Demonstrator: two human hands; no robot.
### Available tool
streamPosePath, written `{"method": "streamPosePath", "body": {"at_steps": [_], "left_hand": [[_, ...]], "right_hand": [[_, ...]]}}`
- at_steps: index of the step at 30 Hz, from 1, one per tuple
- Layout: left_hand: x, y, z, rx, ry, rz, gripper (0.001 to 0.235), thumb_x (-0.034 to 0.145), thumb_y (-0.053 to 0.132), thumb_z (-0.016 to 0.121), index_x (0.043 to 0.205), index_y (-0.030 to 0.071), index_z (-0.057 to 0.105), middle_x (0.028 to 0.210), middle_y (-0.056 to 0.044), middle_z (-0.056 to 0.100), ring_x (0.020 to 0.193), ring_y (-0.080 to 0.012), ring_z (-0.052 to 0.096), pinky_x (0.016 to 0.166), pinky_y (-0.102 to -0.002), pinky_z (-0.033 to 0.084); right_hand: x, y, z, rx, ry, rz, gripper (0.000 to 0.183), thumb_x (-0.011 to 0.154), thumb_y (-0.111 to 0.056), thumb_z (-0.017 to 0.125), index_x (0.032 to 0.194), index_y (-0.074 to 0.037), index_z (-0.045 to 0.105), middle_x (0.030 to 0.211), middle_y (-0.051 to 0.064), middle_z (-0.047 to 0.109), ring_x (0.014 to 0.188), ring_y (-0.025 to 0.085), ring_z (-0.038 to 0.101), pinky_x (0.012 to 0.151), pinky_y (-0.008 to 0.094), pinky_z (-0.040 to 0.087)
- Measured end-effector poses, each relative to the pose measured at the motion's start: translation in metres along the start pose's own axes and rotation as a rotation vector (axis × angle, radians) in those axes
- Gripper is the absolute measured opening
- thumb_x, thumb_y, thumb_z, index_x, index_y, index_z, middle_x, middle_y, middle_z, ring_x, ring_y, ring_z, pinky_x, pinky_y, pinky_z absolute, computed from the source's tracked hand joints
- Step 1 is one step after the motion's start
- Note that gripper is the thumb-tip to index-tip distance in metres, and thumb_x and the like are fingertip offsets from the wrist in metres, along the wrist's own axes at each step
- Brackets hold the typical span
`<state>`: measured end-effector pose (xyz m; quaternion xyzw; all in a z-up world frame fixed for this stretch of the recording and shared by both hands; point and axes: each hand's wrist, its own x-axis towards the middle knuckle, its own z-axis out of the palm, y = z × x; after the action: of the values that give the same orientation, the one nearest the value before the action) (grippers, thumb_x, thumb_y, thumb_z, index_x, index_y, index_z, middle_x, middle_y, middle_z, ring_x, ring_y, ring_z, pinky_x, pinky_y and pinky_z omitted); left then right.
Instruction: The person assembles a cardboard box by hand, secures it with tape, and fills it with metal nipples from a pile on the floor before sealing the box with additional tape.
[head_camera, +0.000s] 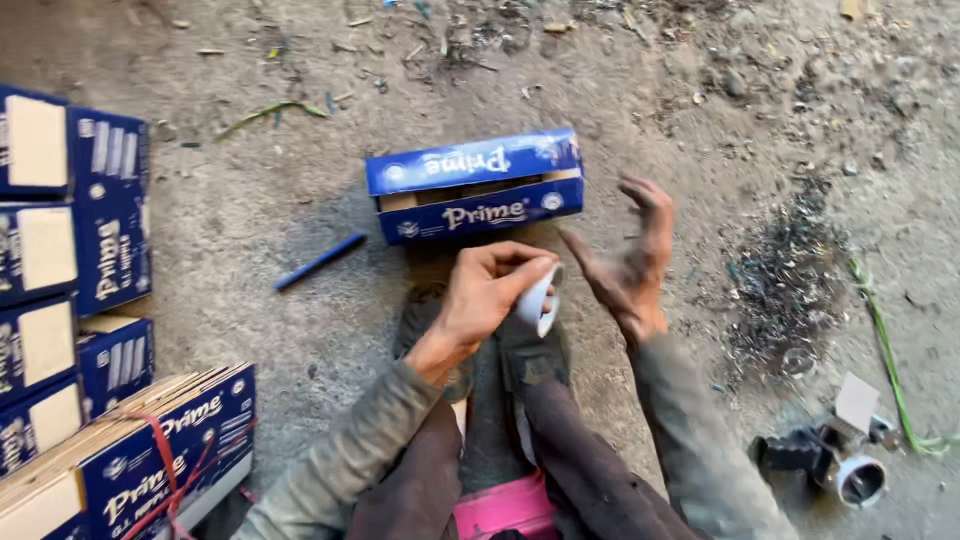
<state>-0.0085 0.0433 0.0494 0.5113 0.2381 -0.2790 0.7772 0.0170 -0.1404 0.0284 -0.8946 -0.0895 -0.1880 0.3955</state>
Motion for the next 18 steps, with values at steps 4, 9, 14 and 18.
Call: {"method": "streamPosePath", "body": {"at_steps": [4, 9, 14, 18], "left_hand": [[-0.030, 0.054, -0.018, 0.039, 0.163, 0.234, 0.014, 0.091, 0.012, 0.083, 0.102, 0.003, 0.085, 0.076, -0.014, 0.079, 0.067, -0.0109, 0.071, 0.054, -0.028, 0.062], [-0.031, 0.089, -0.057, 0.363, 0.165, 0.402, 0.010, 0.092, 0.015, 0.081, 0.097, 0.009, 0.086, 0.071, -0.009, 0.079, 0.069, -0.0045, 0.062, 0.056, -0.026, 0.057], [-0.008, 0.136, -0.105, 0.708, 0.092, 0.533, 0.007, 0.093, 0.020, 0.082, 0.090, 0.018, 0.087, 0.062, -0.004, 0.074, 0.063, -0.0042, 0.056, 0.056, -0.023, 0.049], [0.059, 0.125, -0.137, 0.633, 0.101, 0.706, 0.007, 0.089, 0.013, 0.087, 0.095, 0.017, 0.086, 0.094, -0.009, 0.077, 0.084, -0.0167, 0.069, 0.074, -0.034, 0.056]], "right_hand": [[-0.022, -0.074, -0.003, 0.242, -0.156, 0.153, 0.046, 0.080, -0.041, 0.091, 0.112, -0.013, 0.073, 0.109, 0.004, 0.072, 0.103, 0.029, 0.070, 0.096, 0.040, 0.053], [-0.032, -0.104, 0.043, 0.275, -0.318, -0.104, 0.022, 0.085, -0.026, 0.088, 0.088, -0.009, 0.076, 0.093, 0.006, 0.078, 0.112, 0.032, 0.071, 0.103, 0.045, 0.047], [-0.026, -0.139, 0.056, 0.592, -0.438, 0.149, 0.019, 0.093, -0.007, 0.075, 0.074, -0.005, 0.070, 0.073, 0.008, 0.075, 0.079, 0.034, 0.076, 0.077, 0.039, 0.060], [-0.005, -0.156, 0.080, 0.826, -0.463, 0.485, 0.034, 0.111, -0.017, 0.050, 0.081, -0.008, 0.064, 0.056, 0.006, 0.070, 0.052, 0.016, 0.071, 0.055, 0.028, 0.056]]}}
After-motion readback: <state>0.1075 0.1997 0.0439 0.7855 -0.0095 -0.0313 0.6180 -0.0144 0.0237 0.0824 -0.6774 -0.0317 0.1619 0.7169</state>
